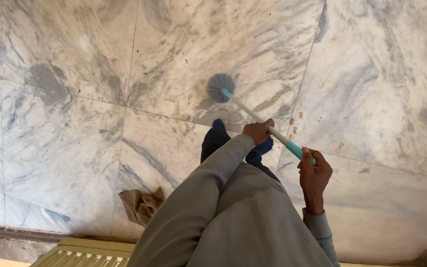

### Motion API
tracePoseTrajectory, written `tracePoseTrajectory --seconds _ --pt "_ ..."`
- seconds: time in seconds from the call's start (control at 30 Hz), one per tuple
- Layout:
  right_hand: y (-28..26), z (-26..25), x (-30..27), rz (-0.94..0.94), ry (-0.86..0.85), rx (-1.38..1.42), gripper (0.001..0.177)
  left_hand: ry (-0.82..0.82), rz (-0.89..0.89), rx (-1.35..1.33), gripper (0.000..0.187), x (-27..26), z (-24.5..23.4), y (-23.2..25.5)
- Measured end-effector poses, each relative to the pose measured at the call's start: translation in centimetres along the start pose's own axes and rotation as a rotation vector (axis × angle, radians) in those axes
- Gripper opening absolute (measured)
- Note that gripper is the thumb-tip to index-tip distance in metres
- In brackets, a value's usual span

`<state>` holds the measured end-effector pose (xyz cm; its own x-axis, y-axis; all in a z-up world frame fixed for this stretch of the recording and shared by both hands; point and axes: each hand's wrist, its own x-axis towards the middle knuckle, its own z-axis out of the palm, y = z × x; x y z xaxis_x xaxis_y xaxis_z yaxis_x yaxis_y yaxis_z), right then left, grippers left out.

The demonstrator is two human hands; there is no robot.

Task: The person is sweeping a marble floor using a long-handled duster brush.

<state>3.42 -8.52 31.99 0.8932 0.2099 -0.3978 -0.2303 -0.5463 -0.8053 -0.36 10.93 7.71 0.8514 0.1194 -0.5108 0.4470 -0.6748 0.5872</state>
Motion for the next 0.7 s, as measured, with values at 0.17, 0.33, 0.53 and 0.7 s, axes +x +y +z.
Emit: tracePoseTrajectory --seconds 0.17,0.33,0.53,0.7 --pt "0.0 -0.4 -0.3 -0.321 0.125 -0.367 0.028 -0.126 0.106 -0.048 0.022 6.6 2.5 7.3" --pt "-0.5 2.9 3.2 -0.488 0.186 -0.657 0.016 -0.365 -0.065 -0.29 0.018 11.6 4.2 8.4" --pt "-2.2 5.5 7.7 -0.516 0.203 -0.561 0.014 -0.208 0.159 -0.171 0.027 11.6 -1.7 6.9" --pt "-9.8 7.5 11.2 -0.516 0.1 -0.546 0.016 -0.12 0.132 -0.225 0.03 12.0 -8.8 4.4"
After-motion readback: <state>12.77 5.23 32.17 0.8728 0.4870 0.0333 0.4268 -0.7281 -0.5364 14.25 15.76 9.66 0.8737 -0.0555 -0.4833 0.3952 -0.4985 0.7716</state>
